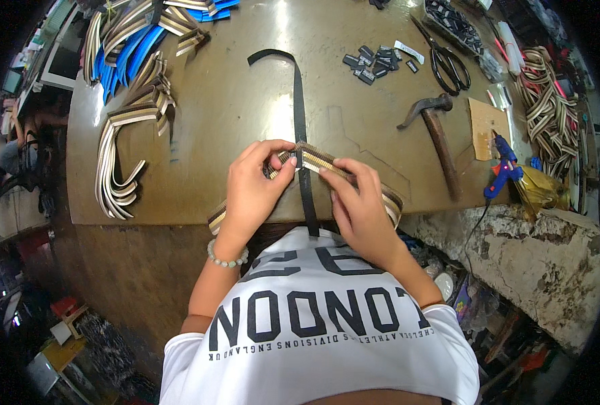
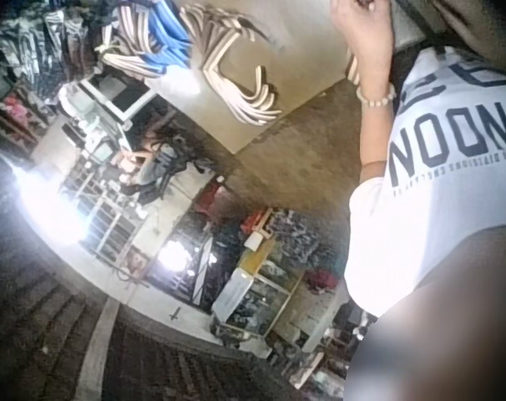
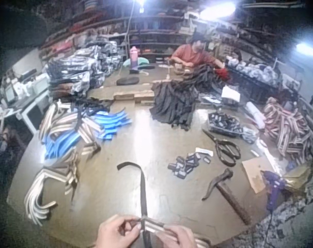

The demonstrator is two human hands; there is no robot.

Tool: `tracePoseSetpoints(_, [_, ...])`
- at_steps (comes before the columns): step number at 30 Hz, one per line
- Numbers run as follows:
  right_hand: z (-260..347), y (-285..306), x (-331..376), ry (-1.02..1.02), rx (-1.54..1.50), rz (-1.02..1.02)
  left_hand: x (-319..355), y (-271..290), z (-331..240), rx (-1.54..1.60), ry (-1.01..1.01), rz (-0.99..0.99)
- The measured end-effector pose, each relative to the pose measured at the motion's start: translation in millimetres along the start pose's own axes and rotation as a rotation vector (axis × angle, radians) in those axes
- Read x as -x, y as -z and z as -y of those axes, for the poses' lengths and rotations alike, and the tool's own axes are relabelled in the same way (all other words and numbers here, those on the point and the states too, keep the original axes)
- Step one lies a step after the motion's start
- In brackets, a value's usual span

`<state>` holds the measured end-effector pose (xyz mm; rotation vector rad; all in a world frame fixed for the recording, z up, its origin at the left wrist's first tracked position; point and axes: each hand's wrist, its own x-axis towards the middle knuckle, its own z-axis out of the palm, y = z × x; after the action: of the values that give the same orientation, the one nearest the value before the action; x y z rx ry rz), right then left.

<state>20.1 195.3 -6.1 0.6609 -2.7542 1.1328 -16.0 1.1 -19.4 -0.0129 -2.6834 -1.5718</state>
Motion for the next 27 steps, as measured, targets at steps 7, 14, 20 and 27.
tracePoseSetpoints(7, [8, -2, -3, -0.045, -0.076, 0.167, 0, -3, 2, -0.055, -0.046, -0.021])
tracePoseSetpoints(14, [4, 11, -40, 0.152, -0.018, 0.219, 3, -2, 3, -0.095, -0.088, -0.045])
tracePoseSetpoints(20, [-33, 14, -95, -0.037, -0.361, 0.369, 3, 1, 1, -0.068, -0.064, -0.017])
tracePoseSetpoints(27, [-39, 3, -110, -0.299, -0.545, 0.466, 3, 5, 2, -0.051, -0.027, 0.027])
